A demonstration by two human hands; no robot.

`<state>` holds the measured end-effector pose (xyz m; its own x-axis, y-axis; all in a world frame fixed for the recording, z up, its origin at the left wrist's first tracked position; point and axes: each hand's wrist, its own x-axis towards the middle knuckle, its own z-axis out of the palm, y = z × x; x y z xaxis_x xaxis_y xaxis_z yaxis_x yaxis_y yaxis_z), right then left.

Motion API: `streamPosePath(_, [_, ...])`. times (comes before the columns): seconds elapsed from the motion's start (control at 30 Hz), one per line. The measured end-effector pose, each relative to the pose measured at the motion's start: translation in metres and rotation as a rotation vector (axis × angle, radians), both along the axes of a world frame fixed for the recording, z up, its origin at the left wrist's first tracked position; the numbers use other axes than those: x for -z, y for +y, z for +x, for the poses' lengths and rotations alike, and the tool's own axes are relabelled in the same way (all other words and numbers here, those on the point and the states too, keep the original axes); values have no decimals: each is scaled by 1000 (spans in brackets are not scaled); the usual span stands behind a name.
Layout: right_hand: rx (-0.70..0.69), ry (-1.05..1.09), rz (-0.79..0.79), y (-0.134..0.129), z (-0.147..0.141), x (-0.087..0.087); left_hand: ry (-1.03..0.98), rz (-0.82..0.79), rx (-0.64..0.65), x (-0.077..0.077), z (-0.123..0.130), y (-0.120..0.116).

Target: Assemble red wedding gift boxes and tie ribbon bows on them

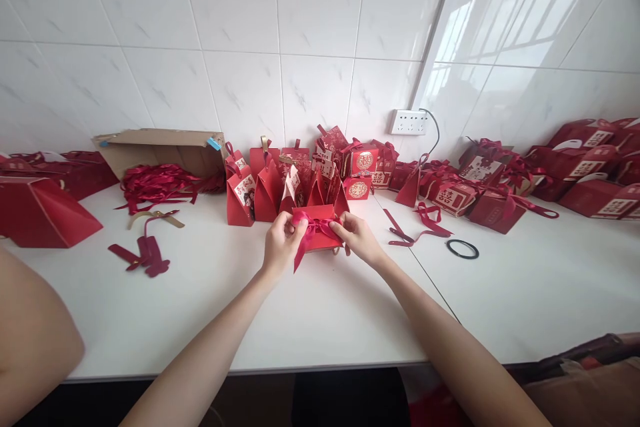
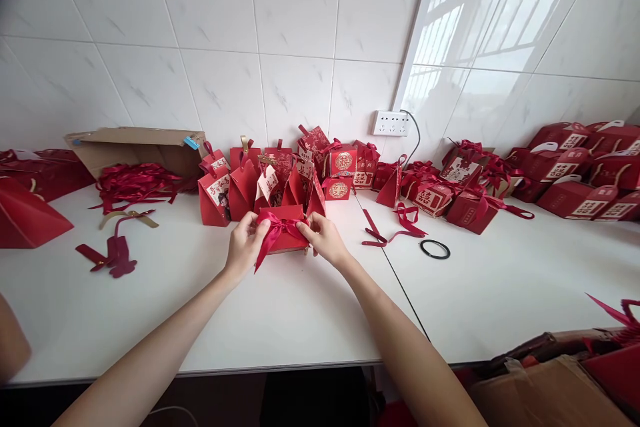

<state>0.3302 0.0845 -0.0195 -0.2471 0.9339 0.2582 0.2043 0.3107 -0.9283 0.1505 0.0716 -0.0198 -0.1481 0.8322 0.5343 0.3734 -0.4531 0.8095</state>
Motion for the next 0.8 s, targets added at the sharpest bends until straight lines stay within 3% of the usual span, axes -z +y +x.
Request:
streamPosePath(0.47, [-69,46,-39,-1,3,-1,-194,-27,75,4,-2,6])
streamPosePath(0.8, [-122,84,-101,-3,4,-4,-200,-15,67,3,-1,3])
